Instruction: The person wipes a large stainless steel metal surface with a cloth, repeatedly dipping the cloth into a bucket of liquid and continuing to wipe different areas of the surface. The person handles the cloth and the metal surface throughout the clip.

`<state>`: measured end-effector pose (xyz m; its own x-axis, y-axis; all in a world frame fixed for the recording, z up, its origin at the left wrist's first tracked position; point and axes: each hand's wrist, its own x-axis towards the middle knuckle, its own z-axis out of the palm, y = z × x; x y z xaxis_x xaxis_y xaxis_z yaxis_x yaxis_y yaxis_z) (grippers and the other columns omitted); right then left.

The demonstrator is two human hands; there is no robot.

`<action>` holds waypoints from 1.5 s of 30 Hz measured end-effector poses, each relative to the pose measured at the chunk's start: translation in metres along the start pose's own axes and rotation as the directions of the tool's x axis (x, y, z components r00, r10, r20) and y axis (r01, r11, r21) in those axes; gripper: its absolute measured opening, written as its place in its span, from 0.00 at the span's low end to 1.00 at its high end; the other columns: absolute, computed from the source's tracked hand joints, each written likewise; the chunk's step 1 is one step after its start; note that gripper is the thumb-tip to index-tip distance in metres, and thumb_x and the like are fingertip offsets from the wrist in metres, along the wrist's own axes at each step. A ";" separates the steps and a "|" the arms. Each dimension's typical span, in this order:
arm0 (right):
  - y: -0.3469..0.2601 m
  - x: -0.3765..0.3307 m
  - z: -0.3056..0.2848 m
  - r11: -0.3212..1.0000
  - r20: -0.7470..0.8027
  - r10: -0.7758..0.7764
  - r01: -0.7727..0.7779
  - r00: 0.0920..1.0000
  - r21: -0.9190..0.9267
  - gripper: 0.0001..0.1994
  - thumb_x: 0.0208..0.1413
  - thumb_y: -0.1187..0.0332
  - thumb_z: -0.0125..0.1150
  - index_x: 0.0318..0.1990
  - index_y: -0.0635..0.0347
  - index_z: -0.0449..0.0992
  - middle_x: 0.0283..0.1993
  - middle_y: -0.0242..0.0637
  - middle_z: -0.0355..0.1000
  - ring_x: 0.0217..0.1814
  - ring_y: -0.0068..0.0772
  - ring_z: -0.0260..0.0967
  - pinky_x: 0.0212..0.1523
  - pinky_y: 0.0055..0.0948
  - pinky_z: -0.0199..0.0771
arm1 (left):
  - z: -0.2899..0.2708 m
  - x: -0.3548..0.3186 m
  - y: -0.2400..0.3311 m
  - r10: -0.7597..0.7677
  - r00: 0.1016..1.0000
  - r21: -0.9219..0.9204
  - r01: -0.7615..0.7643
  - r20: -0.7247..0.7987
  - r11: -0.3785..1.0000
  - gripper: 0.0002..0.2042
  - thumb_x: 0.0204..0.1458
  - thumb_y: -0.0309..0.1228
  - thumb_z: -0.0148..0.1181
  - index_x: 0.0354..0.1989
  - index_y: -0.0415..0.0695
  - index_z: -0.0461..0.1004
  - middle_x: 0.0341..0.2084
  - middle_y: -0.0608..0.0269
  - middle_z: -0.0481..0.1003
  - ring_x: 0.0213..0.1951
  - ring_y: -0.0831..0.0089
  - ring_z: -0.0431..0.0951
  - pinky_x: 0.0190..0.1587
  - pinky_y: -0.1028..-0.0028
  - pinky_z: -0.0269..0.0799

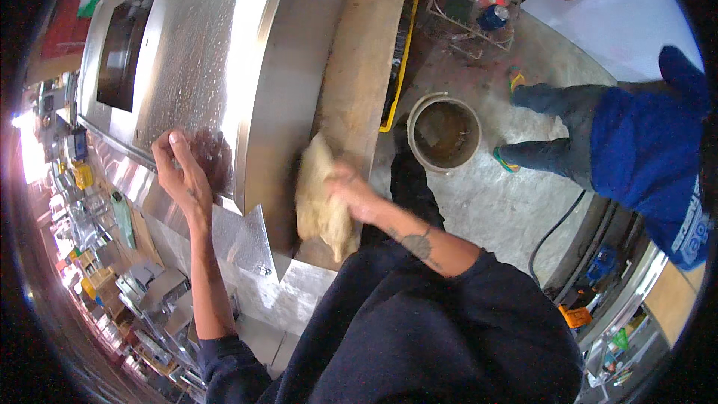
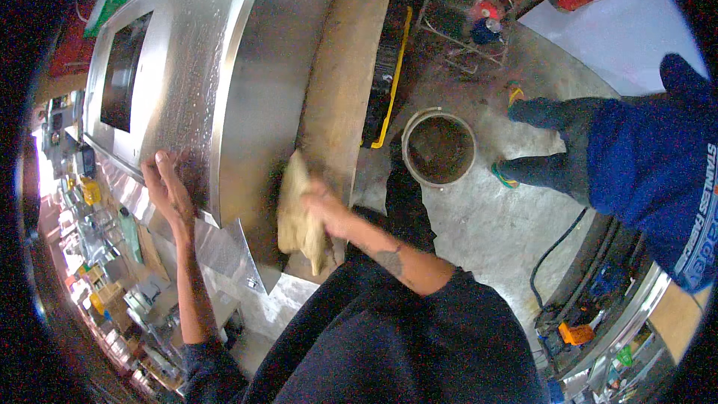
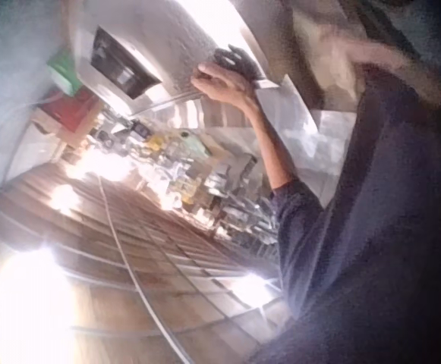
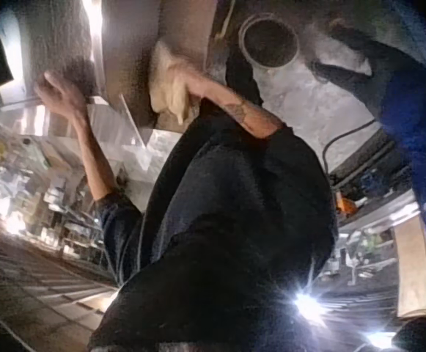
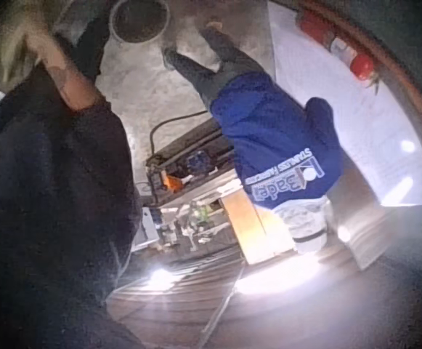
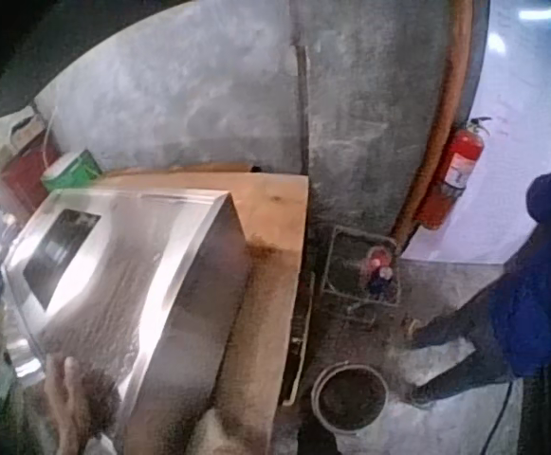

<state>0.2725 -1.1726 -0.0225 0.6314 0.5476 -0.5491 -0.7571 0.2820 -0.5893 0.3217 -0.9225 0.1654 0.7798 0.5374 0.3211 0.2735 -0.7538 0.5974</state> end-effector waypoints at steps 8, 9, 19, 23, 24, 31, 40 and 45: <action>-0.210 0.152 -0.047 0.763 -0.309 -0.641 0.536 0.703 -0.362 0.25 0.62 0.72 0.52 0.68 0.63 0.66 0.58 0.52 0.75 0.61 0.54 0.74 0.61 0.53 0.75 | 0.002 0.007 0.000 0.110 0.993 -0.034 -0.111 -0.046 0.993 0.21 0.72 0.45 0.52 0.45 0.35 0.77 0.36 0.56 0.80 0.40 0.71 0.77 0.46 0.69 0.73; -0.200 0.170 -0.043 0.731 -0.306 -0.658 0.485 0.688 -0.480 0.26 0.63 0.72 0.52 0.69 0.63 0.64 0.59 0.54 0.75 0.61 0.57 0.74 0.61 0.54 0.75 | 0.001 0.007 0.001 0.123 0.991 -0.029 -0.125 -0.051 0.992 0.21 0.72 0.46 0.52 0.44 0.35 0.77 0.35 0.56 0.80 0.39 0.71 0.77 0.46 0.69 0.74; 0.058 0.040 0.075 0.649 -0.234 -0.634 0.342 0.737 -0.679 0.39 0.64 0.75 0.50 0.82 0.51 0.45 0.66 0.69 0.68 0.62 0.76 0.70 0.61 0.59 0.73 | 0.011 0.022 -0.031 0.337 0.938 0.032 -0.336 -0.081 0.941 0.27 0.68 0.54 0.52 0.46 0.37 0.81 0.38 0.51 0.84 0.43 0.58 0.83 0.50 0.62 0.75; 0.166 -0.066 0.135 0.821 -0.245 -0.299 0.118 0.922 -0.559 0.36 0.66 0.69 0.49 0.81 0.55 0.45 0.66 0.67 0.65 0.68 0.64 0.66 0.68 0.53 0.64 | 0.012 0.032 -0.027 0.319 0.947 0.091 -0.314 -0.045 0.945 0.30 0.66 0.58 0.52 0.45 0.37 0.81 0.39 0.46 0.84 0.45 0.47 0.83 0.51 0.56 0.74; 0.198 -0.086 0.142 0.846 -0.168 -0.308 0.189 0.937 -0.499 0.37 0.65 0.72 0.47 0.81 0.59 0.43 0.72 0.63 0.58 0.75 0.58 0.57 0.74 0.48 0.55 | 0.012 0.033 -0.027 0.301 0.953 0.133 -0.294 -0.034 0.946 0.30 0.67 0.58 0.51 0.45 0.37 0.81 0.38 0.46 0.84 0.45 0.47 0.83 0.51 0.56 0.74; 0.204 -0.132 0.088 0.974 -0.208 -0.132 0.165 0.969 0.152 0.23 0.71 0.70 0.52 0.72 0.58 0.64 0.62 0.36 0.72 0.63 0.32 0.70 0.65 0.37 0.70 | 0.010 0.030 -0.038 0.370 0.929 0.042 -0.369 -0.021 0.928 0.31 0.66 0.58 0.51 0.44 0.36 0.80 0.38 0.44 0.84 0.44 0.46 0.83 0.50 0.55 0.74; -0.082 0.072 0.092 0.364 -0.201 -0.931 0.805 0.304 -0.468 0.15 0.67 0.64 0.53 0.50 0.65 0.78 0.32 0.37 0.69 0.33 0.37 0.67 0.37 0.40 0.69 | 0.014 0.024 -0.022 0.274 0.960 -0.070 -0.278 -0.064 0.958 0.28 0.66 0.53 0.52 0.43 0.35 0.82 0.37 0.49 0.86 0.43 0.53 0.85 0.50 0.60 0.75; -0.007 -0.004 0.156 0.113 0.068 -0.978 0.775 0.197 -0.622 0.31 0.61 0.76 0.48 0.74 0.51 0.66 0.76 0.66 0.58 0.79 0.74 0.52 0.78 0.53 0.56 | 0.004 0.032 -0.029 0.327 0.942 0.051 -0.323 -0.080 0.945 0.26 0.66 0.52 0.51 0.42 0.37 0.83 0.36 0.52 0.86 0.42 0.52 0.85 0.49 0.60 0.76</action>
<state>0.2493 -1.0538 0.0769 0.8533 -0.1141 0.5087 0.5083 -0.0345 -0.8605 0.3410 -0.8847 0.1554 0.7784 0.2903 0.5566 0.0348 -0.9053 0.4234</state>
